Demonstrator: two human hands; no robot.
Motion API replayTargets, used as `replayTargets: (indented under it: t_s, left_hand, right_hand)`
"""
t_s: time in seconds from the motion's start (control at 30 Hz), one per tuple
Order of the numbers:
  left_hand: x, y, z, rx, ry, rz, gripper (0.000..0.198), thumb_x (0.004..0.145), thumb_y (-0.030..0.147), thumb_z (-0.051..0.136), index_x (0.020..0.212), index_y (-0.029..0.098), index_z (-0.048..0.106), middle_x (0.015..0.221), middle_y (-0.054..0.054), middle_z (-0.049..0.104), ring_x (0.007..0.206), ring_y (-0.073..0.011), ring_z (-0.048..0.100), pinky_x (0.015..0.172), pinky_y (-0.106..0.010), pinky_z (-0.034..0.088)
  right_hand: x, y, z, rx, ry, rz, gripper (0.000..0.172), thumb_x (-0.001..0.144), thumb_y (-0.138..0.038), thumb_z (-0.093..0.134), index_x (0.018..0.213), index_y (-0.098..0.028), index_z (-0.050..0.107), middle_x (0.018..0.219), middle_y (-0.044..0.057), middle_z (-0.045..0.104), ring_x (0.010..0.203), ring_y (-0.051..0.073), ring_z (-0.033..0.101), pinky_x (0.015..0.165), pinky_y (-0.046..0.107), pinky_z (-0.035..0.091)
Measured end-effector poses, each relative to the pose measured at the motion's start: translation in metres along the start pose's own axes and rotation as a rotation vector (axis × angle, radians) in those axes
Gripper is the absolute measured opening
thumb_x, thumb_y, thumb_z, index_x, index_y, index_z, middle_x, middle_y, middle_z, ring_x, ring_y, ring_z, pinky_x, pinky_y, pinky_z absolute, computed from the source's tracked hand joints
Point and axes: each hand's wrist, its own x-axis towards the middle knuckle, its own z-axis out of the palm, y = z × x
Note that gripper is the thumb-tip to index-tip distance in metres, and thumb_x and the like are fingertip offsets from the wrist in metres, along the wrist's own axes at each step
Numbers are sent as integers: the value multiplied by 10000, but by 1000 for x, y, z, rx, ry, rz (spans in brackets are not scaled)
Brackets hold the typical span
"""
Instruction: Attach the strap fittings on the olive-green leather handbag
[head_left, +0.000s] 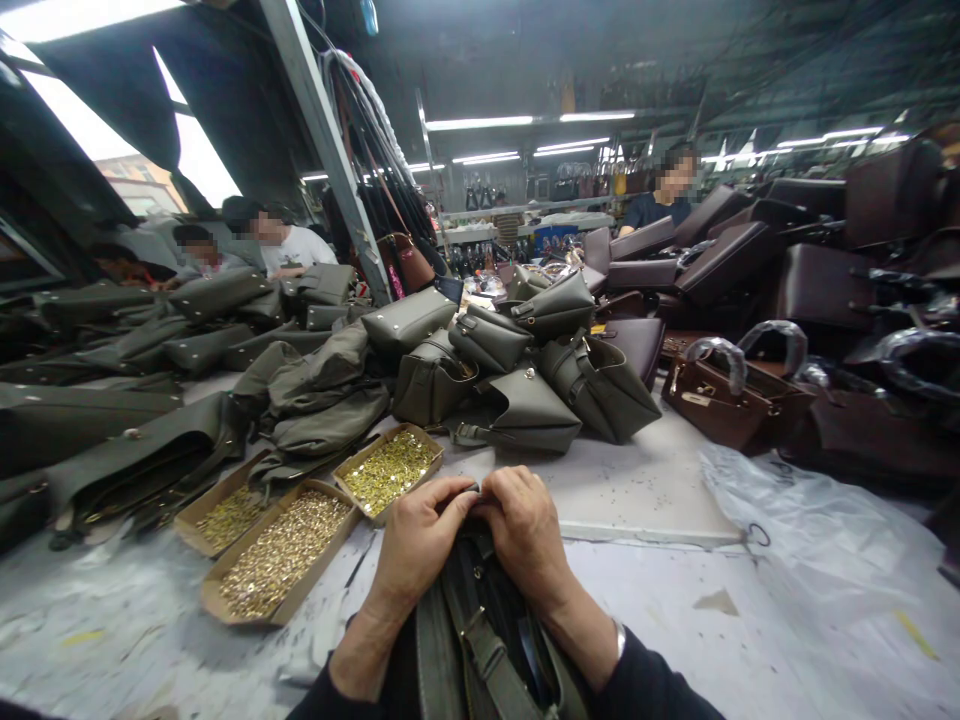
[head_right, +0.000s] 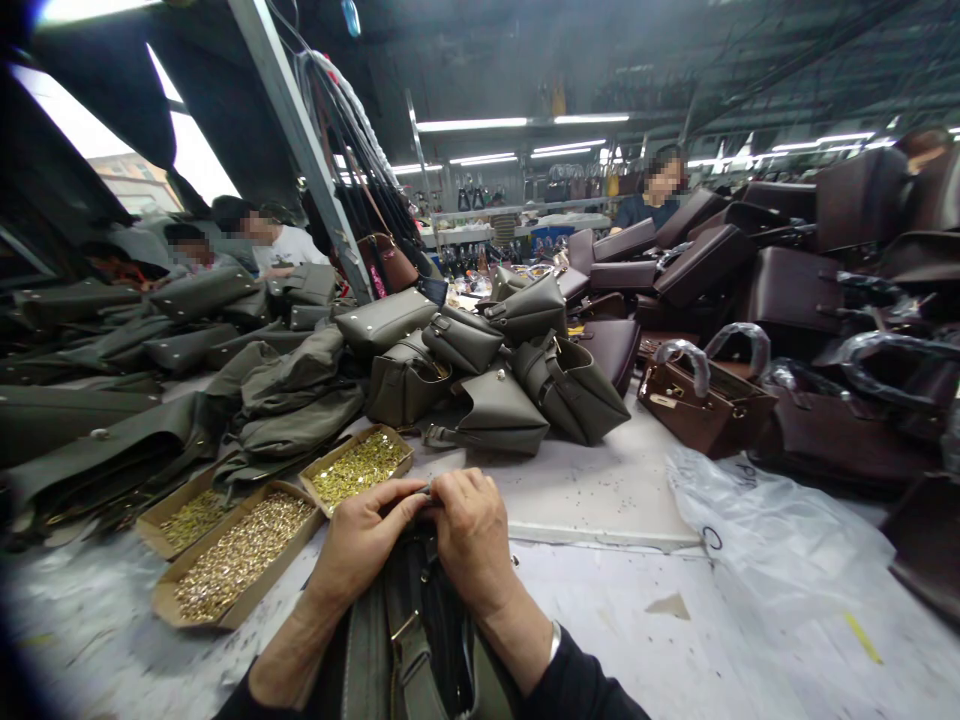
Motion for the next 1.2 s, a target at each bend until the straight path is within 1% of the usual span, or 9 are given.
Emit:
replayTargets:
  t_s: [0.13,0.27,0.43,0.53,0.63,0.8,0.9,1.0,1.2]
  left_hand:
    - [-1,-2,2,-7,12,-41,245,864,385,650,1005,254,801,1023,-10,809,983,-235,741,924,-362,558]
    - [2,-4,3,-9,-1,-76,266,875,397,633,1018,242,796,1036,-21,805,996,-243,735,939,-377,549]
    - [7,-5,-5,-47,-119,-62,304,869,389,636,1090,236,778,1096,-32,794,1042,-248,724,959,-375,543]
    - [7,-5,-11,-10,-176,-38,408,789,282,688,1191,242,746,1185,-35,772,1120,-260,700,1028,-389,516]
    - [5,-6,-11,54,-151,-19,485,757,186,647,1233,237,724,1232,-42,755,1173,-264,677,1082,-414,484]
    - [1,-8,-5,83,-64,24,455,800,202,613,1242,235,713,1233,-53,749,1177,-265,672,1082,-440,491]
    - [0,-8,-5,61,-65,49,420,836,214,595,1235,249,719,1220,-50,752,1163,-257,679,1065,-437,505]
    - [0,-7,-6,55,-48,44,406,837,222,601,1223,241,725,1212,-54,755,1160,-257,682,1060,-435,509]
    - [0,-8,-6,87,-8,35,409,833,220,591,1222,242,718,1214,-52,741,1171,-251,666,1075,-436,485]
  right_hand:
    - [-1,0,4,24,24,41,205,849,-26,569,853,-224,517,821,3,588,812,209,516,727,318,344]
    - [1,3,5,34,-23,44,181,849,-46,586,863,-219,533,831,6,595,822,210,521,738,321,343]
    - [11,10,2,205,-85,148,246,796,-44,632,948,-237,628,889,-22,670,859,183,591,767,296,362]
    - [17,9,1,271,-107,189,243,789,-59,631,933,-251,672,871,-38,679,852,171,609,767,275,387]
    - [22,6,0,320,-141,255,159,794,-147,697,905,-261,696,816,-55,670,776,155,615,711,251,404]
    - [30,4,-4,359,-188,341,151,755,-192,751,880,-274,725,760,-67,687,734,158,642,690,243,431]
    - [32,7,-5,397,-207,334,153,746,-194,750,875,-274,730,776,-61,709,763,172,664,714,249,462]
    - [32,10,-6,398,-209,289,162,782,-166,698,898,-274,733,792,-54,721,770,172,671,715,250,478]
    - [31,12,-11,416,-236,145,330,804,-44,610,1015,-268,731,941,-22,760,895,184,709,828,278,523]
